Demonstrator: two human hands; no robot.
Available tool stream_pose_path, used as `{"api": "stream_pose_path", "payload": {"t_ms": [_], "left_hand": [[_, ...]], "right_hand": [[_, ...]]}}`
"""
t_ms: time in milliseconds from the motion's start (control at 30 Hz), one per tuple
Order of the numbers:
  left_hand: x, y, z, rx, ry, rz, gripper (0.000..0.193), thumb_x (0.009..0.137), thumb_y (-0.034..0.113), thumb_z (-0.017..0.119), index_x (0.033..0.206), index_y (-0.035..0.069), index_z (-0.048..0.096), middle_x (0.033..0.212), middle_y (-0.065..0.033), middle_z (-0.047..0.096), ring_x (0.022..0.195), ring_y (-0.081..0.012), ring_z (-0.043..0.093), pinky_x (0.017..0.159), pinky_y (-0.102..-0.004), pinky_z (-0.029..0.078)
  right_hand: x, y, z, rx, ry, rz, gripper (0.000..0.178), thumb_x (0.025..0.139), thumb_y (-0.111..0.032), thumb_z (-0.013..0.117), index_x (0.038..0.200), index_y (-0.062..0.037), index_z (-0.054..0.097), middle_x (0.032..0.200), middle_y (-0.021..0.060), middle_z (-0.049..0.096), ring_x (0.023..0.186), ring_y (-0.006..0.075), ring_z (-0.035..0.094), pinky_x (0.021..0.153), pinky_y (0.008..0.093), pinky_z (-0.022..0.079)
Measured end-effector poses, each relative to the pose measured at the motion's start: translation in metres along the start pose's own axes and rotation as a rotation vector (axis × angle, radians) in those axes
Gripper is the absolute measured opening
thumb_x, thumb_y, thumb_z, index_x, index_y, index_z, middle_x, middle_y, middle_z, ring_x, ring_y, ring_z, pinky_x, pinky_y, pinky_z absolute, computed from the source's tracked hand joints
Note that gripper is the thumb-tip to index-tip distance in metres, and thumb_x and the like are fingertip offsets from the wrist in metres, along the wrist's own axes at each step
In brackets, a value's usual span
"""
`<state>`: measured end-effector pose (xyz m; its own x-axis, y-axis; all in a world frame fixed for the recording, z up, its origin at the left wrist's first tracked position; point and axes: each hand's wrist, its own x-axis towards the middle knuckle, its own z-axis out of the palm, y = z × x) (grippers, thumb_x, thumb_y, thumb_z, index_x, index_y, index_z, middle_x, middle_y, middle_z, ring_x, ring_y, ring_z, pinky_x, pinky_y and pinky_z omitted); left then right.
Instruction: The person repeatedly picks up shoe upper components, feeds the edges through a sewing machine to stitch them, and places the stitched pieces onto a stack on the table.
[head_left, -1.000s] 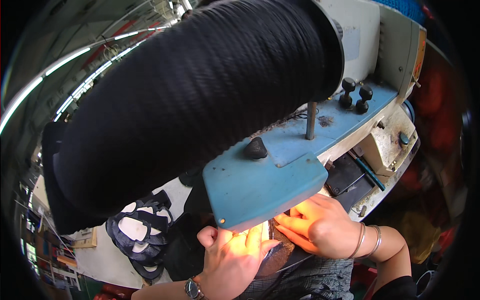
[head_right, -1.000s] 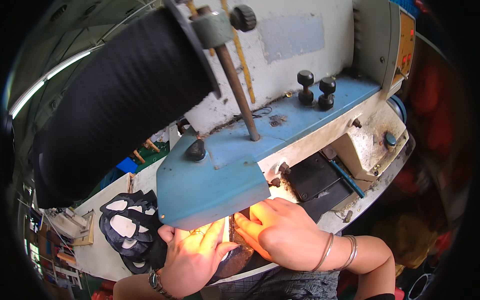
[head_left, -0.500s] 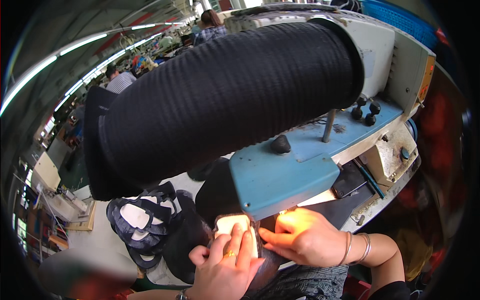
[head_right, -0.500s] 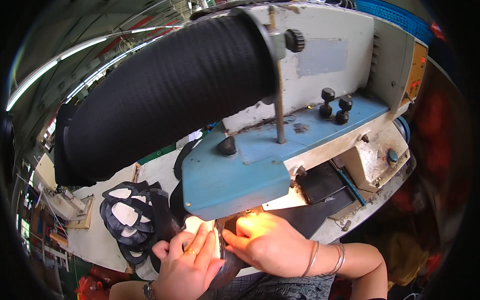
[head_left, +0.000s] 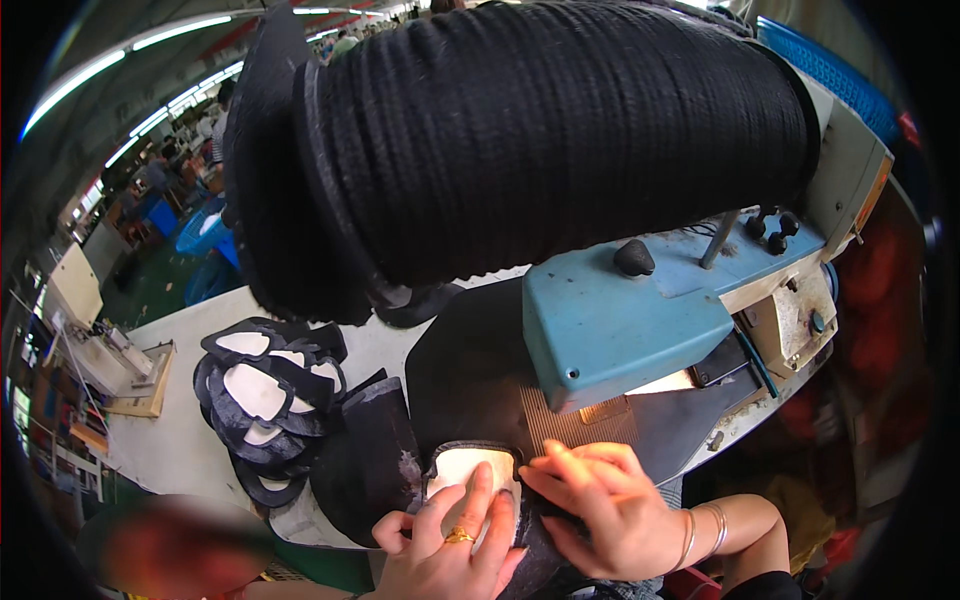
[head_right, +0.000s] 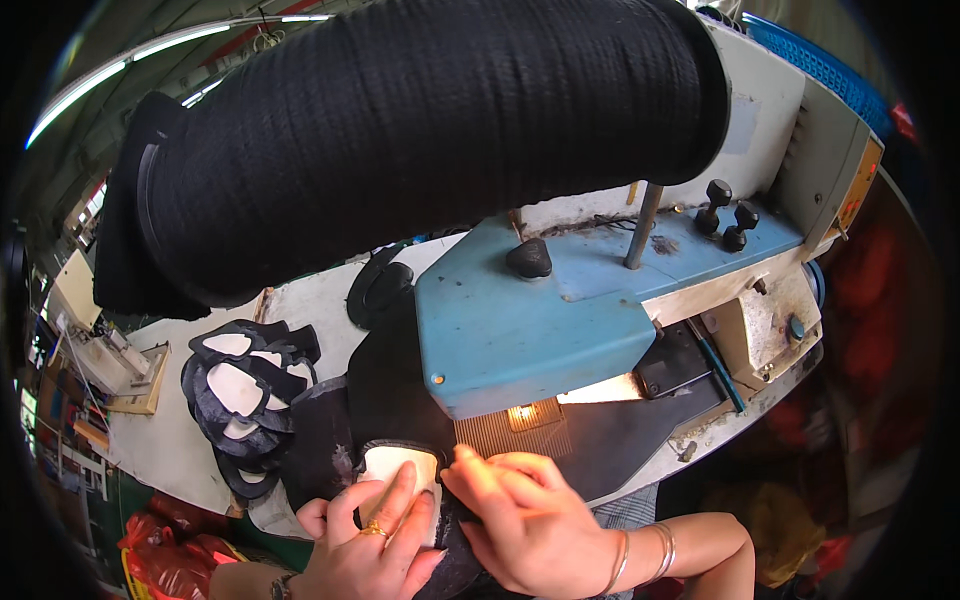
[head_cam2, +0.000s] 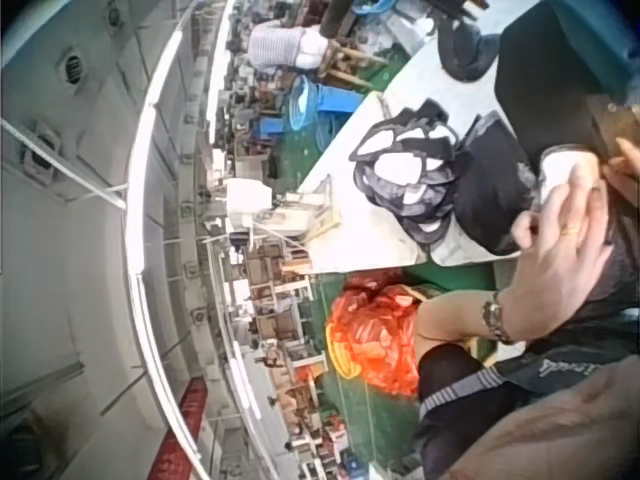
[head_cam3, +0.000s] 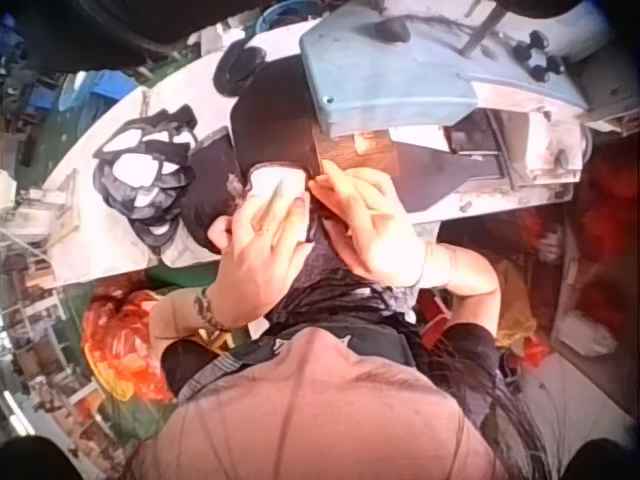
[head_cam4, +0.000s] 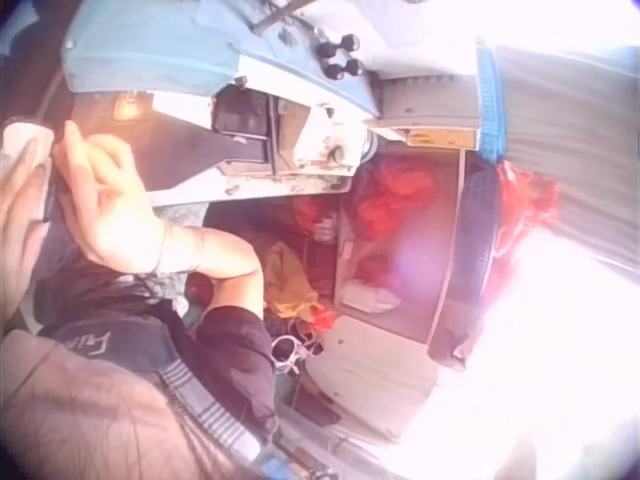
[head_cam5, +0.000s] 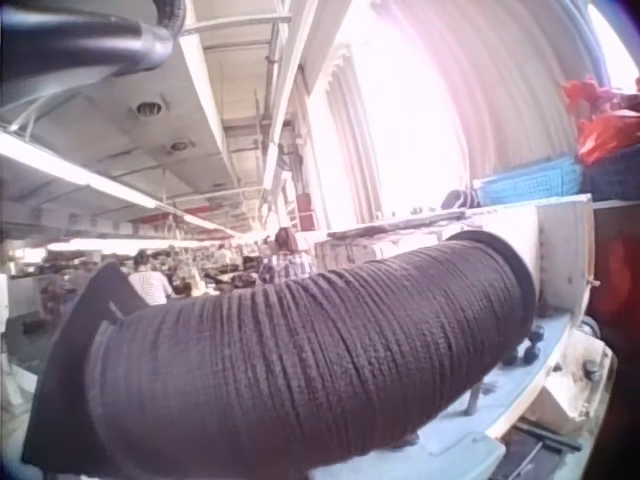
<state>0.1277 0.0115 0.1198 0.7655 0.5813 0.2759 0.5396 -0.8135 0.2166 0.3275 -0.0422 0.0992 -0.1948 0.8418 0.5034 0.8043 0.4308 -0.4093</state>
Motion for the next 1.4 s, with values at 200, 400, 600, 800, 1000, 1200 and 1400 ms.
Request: {"api": "stream_pose_path", "payload": {"t_ms": [200, 400, 600, 800, 1000, 1200, 1400], "left_hand": [[0.002, -0.009, 0.008, 0.130, -0.028, 0.164, 0.063, 0.078, 0.035, 0.074, 0.127, -0.001, 0.058, 0.142, -0.0193, 0.049, 0.124, -0.0320, 0.047, 0.093, -0.0488, 0.030], [-0.006, 0.005, -0.012, -0.100, -0.228, 0.064, 0.104, 0.073, 0.058, 0.070, 0.145, -0.008, 0.036, 0.151, -0.0286, 0.033, 0.140, -0.0436, 0.029, 0.104, -0.0575, 0.025], [-0.051, -0.014, 0.009, -0.307, 0.038, -0.043, 0.064, 0.093, 0.023, 0.062, 0.143, -0.009, 0.037, 0.144, -0.0275, 0.043, 0.136, -0.0415, 0.041, 0.104, -0.0548, 0.036], [-0.110, -0.036, 0.029, -1.831, 0.745, -0.642, 0.035, 0.096, 0.007, 0.056, 0.131, 0.000, 0.057, 0.130, -0.0156, 0.061, 0.123, -0.0307, 0.056, 0.103, -0.0470, 0.043], [-0.153, -0.062, 0.052, -1.774, 0.744, -0.791, 0.043, 0.095, -0.008, 0.049, 0.138, -0.001, 0.048, 0.138, -0.0177, 0.054, 0.129, -0.0310, 0.053, 0.113, -0.0499, 0.038], [-0.149, -0.083, 0.061, -1.716, 0.751, -0.798, 0.031, 0.090, -0.011, 0.060, 0.121, -0.006, 0.061, 0.119, -0.0139, 0.066, 0.109, -0.0214, 0.063, 0.099, -0.0372, 0.050], [-0.073, -0.121, 0.060, -0.509, 0.566, -0.527, 0.074, 0.080, 0.000, 0.077, 0.144, -0.003, 0.041, 0.134, -0.0162, 0.057, 0.119, -0.0233, 0.053, 0.102, -0.0367, 0.042]], "right_hand": [[0.021, -0.021, -0.004, -0.424, -0.048, -0.286, 0.049, 0.064, -0.004, 0.068, 0.110, 0.0110, 0.063, 0.110, 0.0176, 0.067, 0.096, 0.0220, 0.061, 0.089, 0.0340, 0.047], [-0.020, 0.015, 0.001, 0.423, 0.379, 0.180, 0.060, 0.080, 0.008, 0.060, 0.136, 0.0093, 0.038, 0.122, 0.0242, 0.065, 0.102, 0.0275, 0.064, 0.096, 0.0381, 0.046], [-0.073, -0.015, 0.035, 0.786, 0.189, 0.188, 0.009, 0.084, -0.002, 0.066, 0.092, 0.0038, 0.067, 0.088, 0.0176, 0.072, 0.080, 0.0245, 0.070, 0.078, 0.0367, 0.056], [-0.036, -0.019, 0.144, 2.367, -0.160, 0.557, 0.050, 0.089, -0.008, 0.072, 0.133, 0.0022, 0.051, 0.123, 0.0120, 0.066, 0.119, 0.0258, 0.061, 0.105, 0.0382, 0.046], [0.003, -0.013, 0.155, 2.112, 0.092, 0.921, 0.029, 0.093, 0.004, 0.059, 0.122, -0.0007, 0.058, 0.116, 0.0113, 0.068, 0.113, 0.0277, 0.064, 0.103, 0.0422, 0.049], [0.007, -0.022, 0.139, 1.919, 0.245, 0.987, 0.033, 0.089, 0.007, 0.061, 0.120, -0.0030, 0.060, 0.114, 0.0125, 0.067, 0.108, 0.0299, 0.064, 0.102, 0.0476, 0.049], [-0.055, 0.045, 0.160, 1.675, 0.706, 0.784, 0.034, 0.093, -0.006, 0.062, 0.126, -0.0047, 0.057, 0.123, 0.0129, 0.062, 0.113, 0.0255, 0.060, 0.100, 0.0399, 0.046]]}}
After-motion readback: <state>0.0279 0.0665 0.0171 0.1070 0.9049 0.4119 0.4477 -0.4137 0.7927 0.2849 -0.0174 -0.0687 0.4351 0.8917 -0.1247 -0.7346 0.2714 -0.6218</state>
